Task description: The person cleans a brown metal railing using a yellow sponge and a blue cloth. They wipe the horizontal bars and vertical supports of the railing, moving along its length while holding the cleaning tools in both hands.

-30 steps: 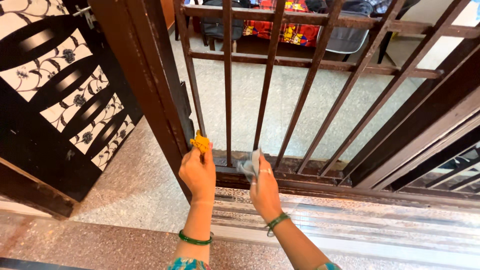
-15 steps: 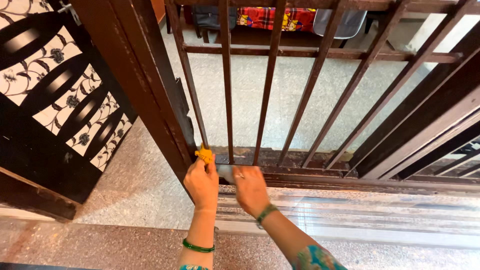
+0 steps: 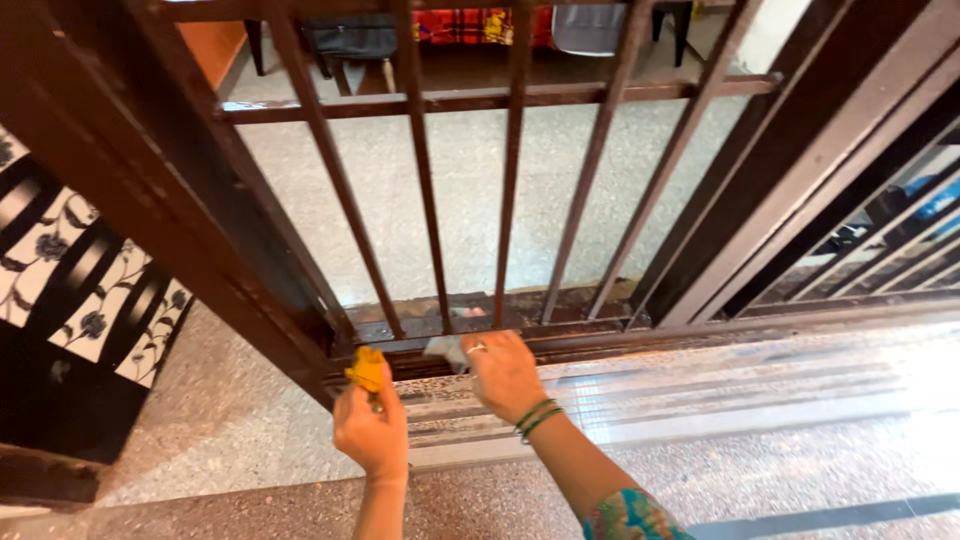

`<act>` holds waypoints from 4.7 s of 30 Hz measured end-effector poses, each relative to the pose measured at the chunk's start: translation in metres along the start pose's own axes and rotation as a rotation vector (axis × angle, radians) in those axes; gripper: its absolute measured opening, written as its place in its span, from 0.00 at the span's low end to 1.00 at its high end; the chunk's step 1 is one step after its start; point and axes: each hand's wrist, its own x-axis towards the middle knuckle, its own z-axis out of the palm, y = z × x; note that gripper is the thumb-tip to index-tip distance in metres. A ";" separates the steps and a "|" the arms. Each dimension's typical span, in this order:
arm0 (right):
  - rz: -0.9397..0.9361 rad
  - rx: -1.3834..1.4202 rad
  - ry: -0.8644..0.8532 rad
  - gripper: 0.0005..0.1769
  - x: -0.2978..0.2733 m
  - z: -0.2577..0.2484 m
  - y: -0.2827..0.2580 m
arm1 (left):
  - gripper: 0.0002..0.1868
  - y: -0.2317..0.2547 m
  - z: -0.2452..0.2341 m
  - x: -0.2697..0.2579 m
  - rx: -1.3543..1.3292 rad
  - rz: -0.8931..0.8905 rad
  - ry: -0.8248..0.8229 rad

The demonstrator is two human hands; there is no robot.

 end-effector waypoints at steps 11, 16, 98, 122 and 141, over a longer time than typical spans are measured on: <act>0.213 -0.157 0.075 0.22 -0.055 -0.072 0.070 | 0.15 0.065 0.053 -0.013 0.019 0.333 -0.408; 0.134 -0.203 0.231 0.32 -0.090 -0.092 0.080 | 0.15 0.076 0.060 -0.017 0.047 0.366 -0.391; 0.550 0.021 0.446 0.17 -0.120 -0.206 0.236 | 0.13 0.274 0.121 -0.088 0.195 0.307 -0.660; 0.336 -0.106 0.909 0.35 -0.100 -0.301 0.230 | 0.21 0.262 0.109 -0.073 0.076 0.287 -0.733; 0.304 0.160 0.456 0.21 -0.157 -0.245 0.311 | 0.13 0.422 0.117 -0.174 -0.321 0.389 -0.147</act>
